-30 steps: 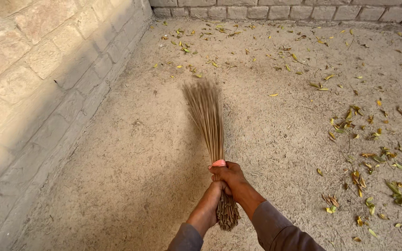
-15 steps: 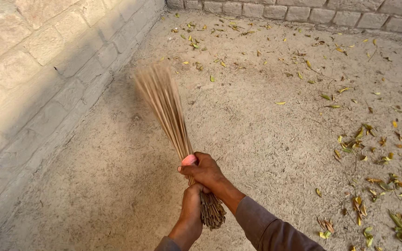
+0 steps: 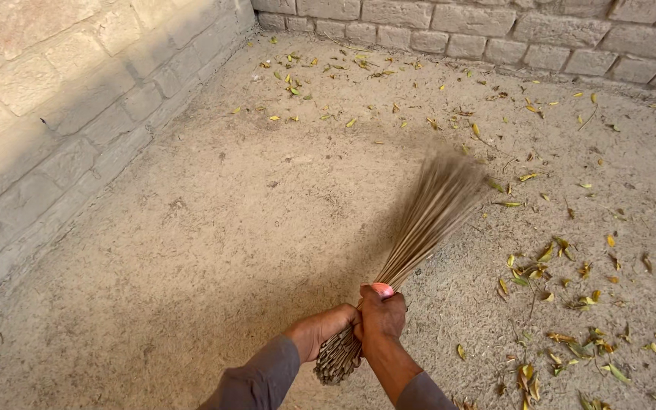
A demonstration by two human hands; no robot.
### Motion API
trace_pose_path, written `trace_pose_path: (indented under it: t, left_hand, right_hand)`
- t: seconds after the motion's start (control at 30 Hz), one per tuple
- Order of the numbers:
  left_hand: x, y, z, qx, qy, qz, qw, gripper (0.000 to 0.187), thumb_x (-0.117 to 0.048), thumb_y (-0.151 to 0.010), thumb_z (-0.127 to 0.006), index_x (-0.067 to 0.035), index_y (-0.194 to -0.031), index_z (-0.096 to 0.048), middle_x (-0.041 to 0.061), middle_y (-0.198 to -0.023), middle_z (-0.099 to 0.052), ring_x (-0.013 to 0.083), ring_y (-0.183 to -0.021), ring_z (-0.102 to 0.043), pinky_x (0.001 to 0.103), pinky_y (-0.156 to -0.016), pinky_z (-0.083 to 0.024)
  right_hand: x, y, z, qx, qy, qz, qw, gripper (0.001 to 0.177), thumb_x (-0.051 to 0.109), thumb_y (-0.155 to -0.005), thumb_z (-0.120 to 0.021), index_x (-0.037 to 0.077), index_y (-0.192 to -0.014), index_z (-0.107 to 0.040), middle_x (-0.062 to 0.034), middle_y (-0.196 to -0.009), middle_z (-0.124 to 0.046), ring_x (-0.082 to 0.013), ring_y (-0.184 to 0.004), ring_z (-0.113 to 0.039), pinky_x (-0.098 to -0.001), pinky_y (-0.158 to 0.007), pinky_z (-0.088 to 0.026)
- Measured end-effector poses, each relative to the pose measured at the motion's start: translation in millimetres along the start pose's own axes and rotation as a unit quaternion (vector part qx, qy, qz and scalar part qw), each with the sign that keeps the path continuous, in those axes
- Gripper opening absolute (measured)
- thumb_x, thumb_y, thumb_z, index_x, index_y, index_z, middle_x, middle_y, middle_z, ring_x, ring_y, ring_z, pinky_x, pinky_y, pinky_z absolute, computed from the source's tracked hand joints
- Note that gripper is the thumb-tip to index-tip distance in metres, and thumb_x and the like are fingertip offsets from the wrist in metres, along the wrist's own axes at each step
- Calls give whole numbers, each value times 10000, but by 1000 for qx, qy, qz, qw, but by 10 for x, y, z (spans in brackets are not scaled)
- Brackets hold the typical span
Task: The person sweeps dry leaves and debris on a dirt floor using a hand broom made of a bundle of sticks.
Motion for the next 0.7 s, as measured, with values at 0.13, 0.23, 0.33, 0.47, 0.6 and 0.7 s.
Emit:
trace_pose_path:
  t: [0.13,0.23,0.33,0.47,0.6,0.7]
  left_hand:
    - [-211,77,-286,34,-68,15,997,266,-256,-926,-491,-78,-772,-613,117,-700,-686,194,-516,-654,334,-491,-571]
    - [-253,280,-318,4,-60,-6,998,278,-266,-921,-480,-76,-769,-615,133,-687,-688,198,-503,-648,335,-474,-564]
    - [-200,481,-247,-36,-8,-35,999,277,-261,-901,-468,-62,-781,-618,156,-686,-690,216,-506,-653,346,-481,-571]
    - [-68,658,-97,-116,75,-81,987,230,-257,-847,-495,-61,-801,-606,142,-706,-681,229,-553,-669,373,-527,-592]
    - [40,763,54,-161,167,-117,966,202,-268,-812,-516,-77,-789,-578,149,-699,-667,258,-555,-650,397,-532,-575]
    - [90,716,262,-202,266,-129,934,208,-277,-791,-505,-76,-771,-551,152,-669,-644,294,-544,-640,463,-531,-578]
  right_hand:
    - [154,10,307,-67,-31,27,997,410,266,-804,-810,-7,-1058,-640,-148,-894,-711,-263,-737,-687,-408,-668,-551]
    - [370,166,302,-23,-38,56,997,378,259,-824,-789,-2,-1050,-635,-139,-873,-698,-263,-721,-673,-429,-654,-544]
    - [546,370,168,49,-20,86,995,335,254,-833,-771,25,-1042,-644,-115,-853,-700,-250,-717,-675,-428,-661,-549]
    - [682,537,-115,172,22,152,973,313,259,-822,-774,33,-1015,-675,-104,-866,-714,-228,-746,-676,-395,-691,-542]
    - [777,594,-536,259,74,164,949,344,257,-808,-800,24,-1034,-687,-97,-929,-739,-208,-812,-711,-366,-728,-566]
    - [778,617,-928,343,102,150,922,388,259,-776,-826,40,-1073,-707,-98,-976,-757,-204,-856,-725,-341,-760,-574]
Point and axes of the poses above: each hand's wrist, its own y-axis away from the middle knuckle, its own z-axis out of the back of the hand, x = y × z, the point moved 3 cm from there along -y, towards the middle knuckle
